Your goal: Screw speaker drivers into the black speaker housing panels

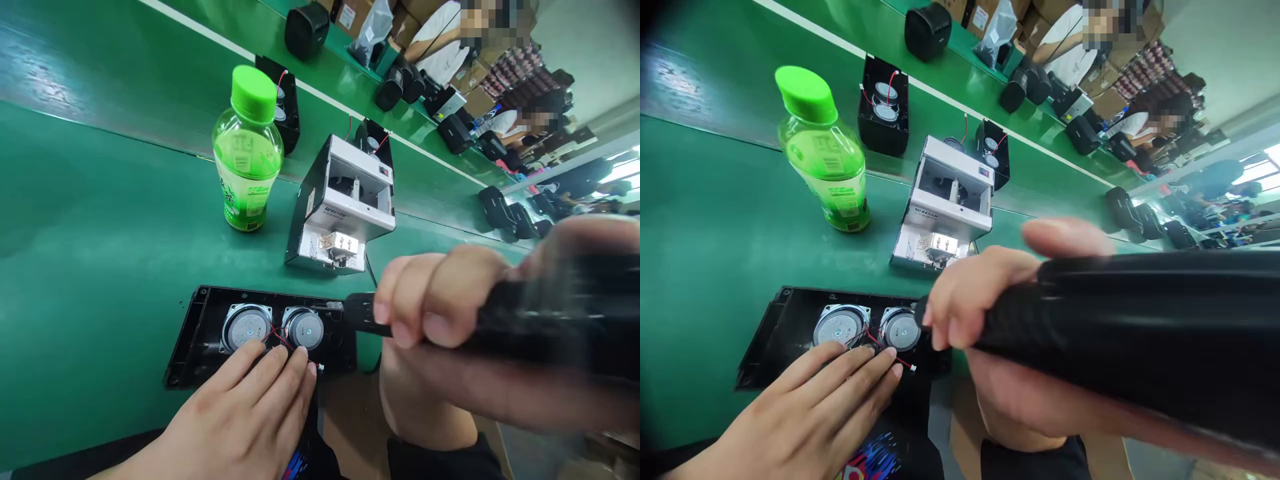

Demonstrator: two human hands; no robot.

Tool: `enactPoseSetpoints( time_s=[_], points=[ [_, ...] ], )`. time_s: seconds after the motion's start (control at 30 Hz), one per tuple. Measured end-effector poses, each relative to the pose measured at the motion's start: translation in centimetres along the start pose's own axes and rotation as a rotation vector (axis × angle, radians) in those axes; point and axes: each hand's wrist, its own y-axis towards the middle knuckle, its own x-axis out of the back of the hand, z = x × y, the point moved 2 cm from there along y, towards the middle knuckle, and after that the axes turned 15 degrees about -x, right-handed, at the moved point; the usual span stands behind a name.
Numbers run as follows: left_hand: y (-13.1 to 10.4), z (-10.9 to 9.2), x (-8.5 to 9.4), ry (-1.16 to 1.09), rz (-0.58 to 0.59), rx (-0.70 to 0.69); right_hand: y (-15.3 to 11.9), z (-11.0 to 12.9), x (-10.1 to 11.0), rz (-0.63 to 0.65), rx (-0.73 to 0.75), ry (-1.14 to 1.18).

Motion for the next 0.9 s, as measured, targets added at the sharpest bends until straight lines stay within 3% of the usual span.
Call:
enactPoseSetpoints(
  time_s=[0.1, 0.2, 0.63, 0.73, 0.9],
  points=[
    [-0.2, -0.5, -0.7, 0.032, 0.028, 0.030, -0.2, -1.7, -2.1, -0.040, 0.044, 0.141],
    [-0.8, -1.0, -1.7, 0.030, 0.017, 0.070, 0.7, -3.4, -3.4, 0.028, -0.027, 0.155],
    [-0.8, -1.1, -1.9, -0.003, -0.033, 0.126, 1.4, -5.2, -3.6, 0.078, -0.059, 0.116],
    [-0.5, -1.2, -1.9, -0.007, -0.019, 0.114, 1.0, -5.5, -3.8, 0.090, 0.005, 0.124],
    [-0.3, -0.6, -0.6, -0.012, -0.004, 0.137, 0.5, -7.1, -3.6, 0.127, -0.114, 0.068]
  ],
)
